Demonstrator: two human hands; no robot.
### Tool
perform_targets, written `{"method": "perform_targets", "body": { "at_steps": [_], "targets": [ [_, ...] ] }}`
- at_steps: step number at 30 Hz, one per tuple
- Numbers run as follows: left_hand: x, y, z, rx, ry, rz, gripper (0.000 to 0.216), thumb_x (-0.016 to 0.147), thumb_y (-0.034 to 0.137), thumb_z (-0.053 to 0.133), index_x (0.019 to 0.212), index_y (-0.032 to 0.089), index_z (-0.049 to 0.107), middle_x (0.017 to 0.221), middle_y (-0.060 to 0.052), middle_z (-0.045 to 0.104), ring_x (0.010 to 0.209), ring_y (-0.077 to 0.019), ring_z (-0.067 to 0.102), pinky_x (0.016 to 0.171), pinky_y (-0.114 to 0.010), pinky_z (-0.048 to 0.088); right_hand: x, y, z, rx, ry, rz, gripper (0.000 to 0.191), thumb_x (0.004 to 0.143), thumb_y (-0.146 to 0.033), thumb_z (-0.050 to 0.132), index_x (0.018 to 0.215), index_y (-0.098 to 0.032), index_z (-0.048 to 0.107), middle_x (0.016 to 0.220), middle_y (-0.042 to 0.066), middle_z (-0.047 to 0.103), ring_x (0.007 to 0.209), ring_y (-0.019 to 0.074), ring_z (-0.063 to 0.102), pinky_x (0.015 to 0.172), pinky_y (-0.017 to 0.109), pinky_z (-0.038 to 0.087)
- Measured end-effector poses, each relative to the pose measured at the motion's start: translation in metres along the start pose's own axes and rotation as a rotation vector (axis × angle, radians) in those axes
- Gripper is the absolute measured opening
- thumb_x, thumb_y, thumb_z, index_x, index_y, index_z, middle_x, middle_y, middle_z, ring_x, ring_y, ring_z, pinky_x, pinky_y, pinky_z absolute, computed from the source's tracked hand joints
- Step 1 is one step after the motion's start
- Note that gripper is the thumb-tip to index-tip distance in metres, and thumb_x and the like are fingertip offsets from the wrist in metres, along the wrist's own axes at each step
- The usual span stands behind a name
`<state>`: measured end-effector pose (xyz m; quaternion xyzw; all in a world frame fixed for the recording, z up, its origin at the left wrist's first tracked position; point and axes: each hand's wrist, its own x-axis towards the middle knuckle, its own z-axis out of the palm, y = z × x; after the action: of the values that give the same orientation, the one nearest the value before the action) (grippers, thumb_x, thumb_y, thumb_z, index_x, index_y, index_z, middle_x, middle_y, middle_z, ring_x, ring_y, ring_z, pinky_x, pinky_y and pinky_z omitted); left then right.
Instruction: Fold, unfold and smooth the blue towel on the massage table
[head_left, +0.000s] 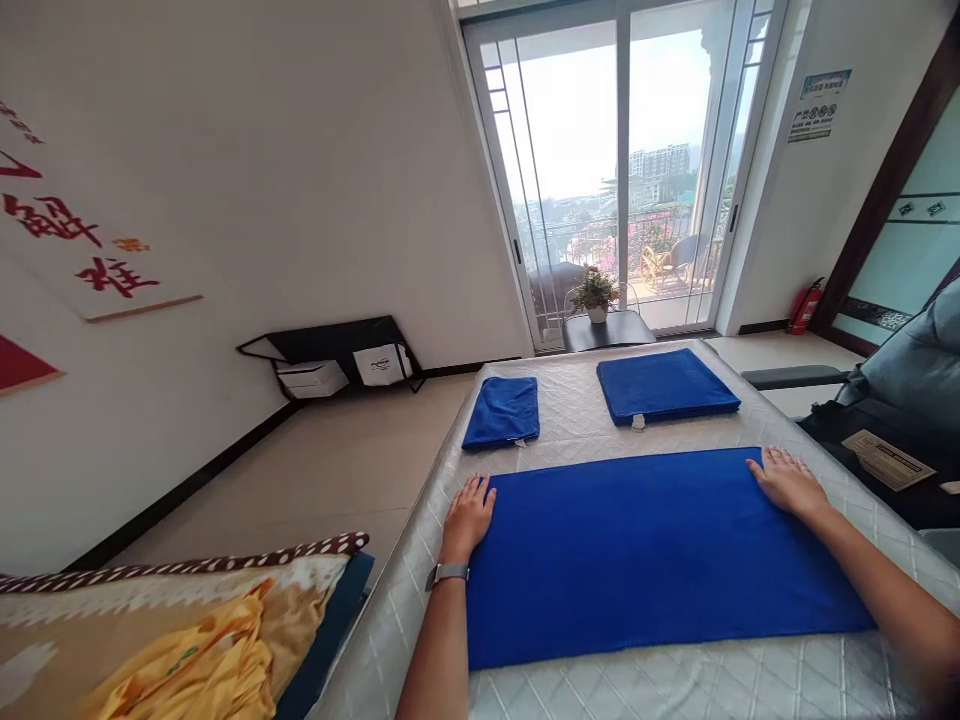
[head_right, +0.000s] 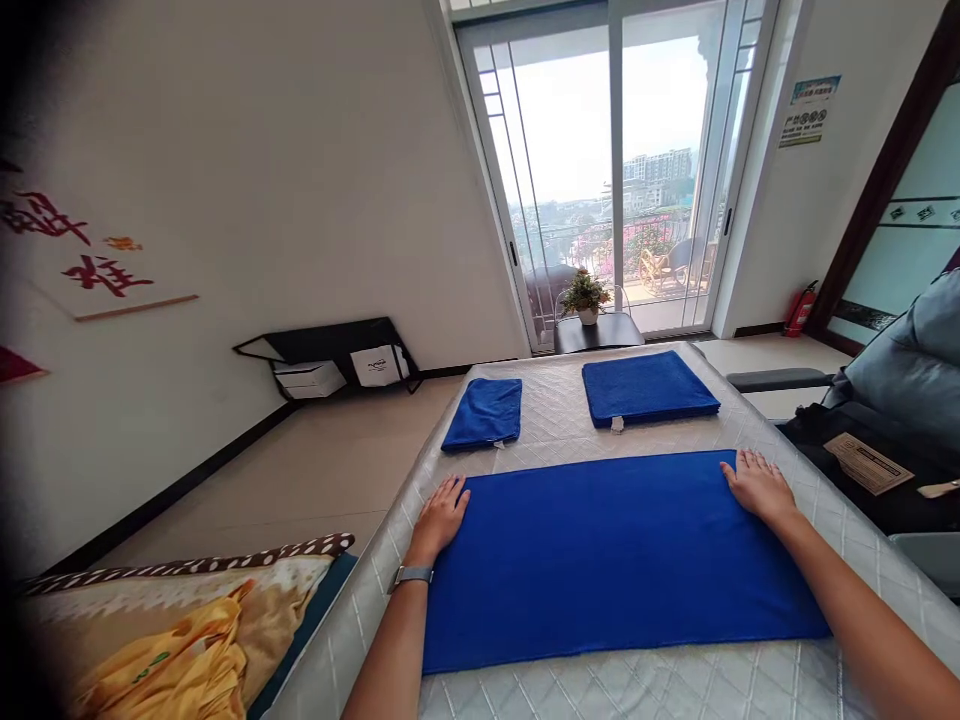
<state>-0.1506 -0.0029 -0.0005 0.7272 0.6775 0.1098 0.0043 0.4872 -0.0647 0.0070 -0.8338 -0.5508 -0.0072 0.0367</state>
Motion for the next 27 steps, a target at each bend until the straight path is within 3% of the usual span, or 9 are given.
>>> {"method": "perform_targets", "body": {
  "at_steps": [2,5,11,14,16,18,21,27],
  "targets": [
    [0.001,0.000,0.001,0.002,0.005,0.006,0.055,0.105,0.041,0.031,0.153,0.017,0.044,0.160,-0.012,0.042,0.149,-0.0256,0.037,0.123,-0.044,0.029,-0.008,-0.022,-0.010,-0.014,0.079,-0.019,0.071,0.101,-0.042,0.023,0.152,0.006,0.038,0.160,0.025,0.036,0.151,0.0338,0.029,0.124,0.050,0.019],
    [0.001,-0.001,0.003,0.004,0.007,0.007,0.056,0.105,0.041,0.031,0.154,0.017,0.043,0.161,-0.012,0.041,0.150,-0.0261,0.036,0.123,-0.046,0.028,-0.035,-0.092,-0.025,-0.003,0.130,-0.238,0.065,0.102,-0.036,0.025,0.153,0.001,0.038,0.160,0.022,0.037,0.152,0.0300,0.026,0.124,0.047,0.019],
    [0.002,-0.003,0.006,0.001,0.019,0.010,0.056,0.106,0.041,0.030,0.153,0.016,0.044,0.160,-0.013,0.043,0.149,-0.0263,0.038,0.122,-0.046,0.029,-0.115,-0.277,-0.032,0.213,-0.005,-0.739,0.070,0.105,-0.051,0.020,0.157,-0.007,0.036,0.163,0.015,0.033,0.153,0.0256,0.025,0.125,0.043,0.019],
    [0.003,-0.005,0.008,0.014,0.037,0.031,0.056,0.106,0.042,0.029,0.152,0.017,0.045,0.159,-0.013,0.045,0.149,-0.0260,0.038,0.122,-0.046,0.030,-0.142,-0.340,-0.024,0.312,-0.075,-0.848,0.071,0.104,-0.053,0.020,0.159,-0.009,0.032,0.164,0.014,0.029,0.154,0.0254,0.023,0.125,0.044,0.018],
    [0.003,-0.007,0.010,0.016,0.047,0.042,0.056,0.106,0.043,0.029,0.152,0.018,0.046,0.158,-0.013,0.046,0.148,-0.0257,0.039,0.121,-0.046,0.031,-0.149,-0.364,-0.017,0.344,-0.111,-0.867,0.073,0.104,-0.055,0.021,0.159,-0.008,0.031,0.165,0.014,0.028,0.154,0.0258,0.022,0.125,0.045,0.017],
    [0.004,-0.008,0.012,0.015,0.056,0.042,0.055,0.105,0.043,0.029,0.152,0.018,0.046,0.157,-0.013,0.047,0.148,-0.0256,0.040,0.121,-0.046,0.031,-0.147,-0.372,-0.010,0.350,-0.133,-0.854,0.074,0.104,-0.056,0.020,0.159,-0.008,0.029,0.165,0.015,0.026,0.154,0.0259,0.020,0.125,0.046,0.016],
    [0.005,-0.009,0.013,0.011,0.058,0.037,0.055,0.105,0.043,0.030,0.152,0.018,0.046,0.157,-0.013,0.047,0.148,-0.0259,0.040,0.122,-0.045,0.031,-0.133,-0.356,-0.002,0.323,-0.136,-0.789,0.076,0.103,-0.059,0.018,0.160,-0.009,0.026,0.166,0.013,0.023,0.155,0.0253,0.017,0.126,0.047,0.012],
    [0.005,-0.008,0.014,-0.011,0.062,0.020,0.056,0.105,0.043,0.032,0.152,0.018,0.046,0.158,-0.012,0.045,0.148,-0.0266,0.039,0.122,-0.047,0.031,-0.089,-0.262,0.003,0.188,-0.112,-0.607,0.078,0.101,-0.061,0.013,0.162,-0.013,0.022,0.168,0.009,0.022,0.156,0.0225,0.014,0.126,0.044,0.009]
  ]
}}
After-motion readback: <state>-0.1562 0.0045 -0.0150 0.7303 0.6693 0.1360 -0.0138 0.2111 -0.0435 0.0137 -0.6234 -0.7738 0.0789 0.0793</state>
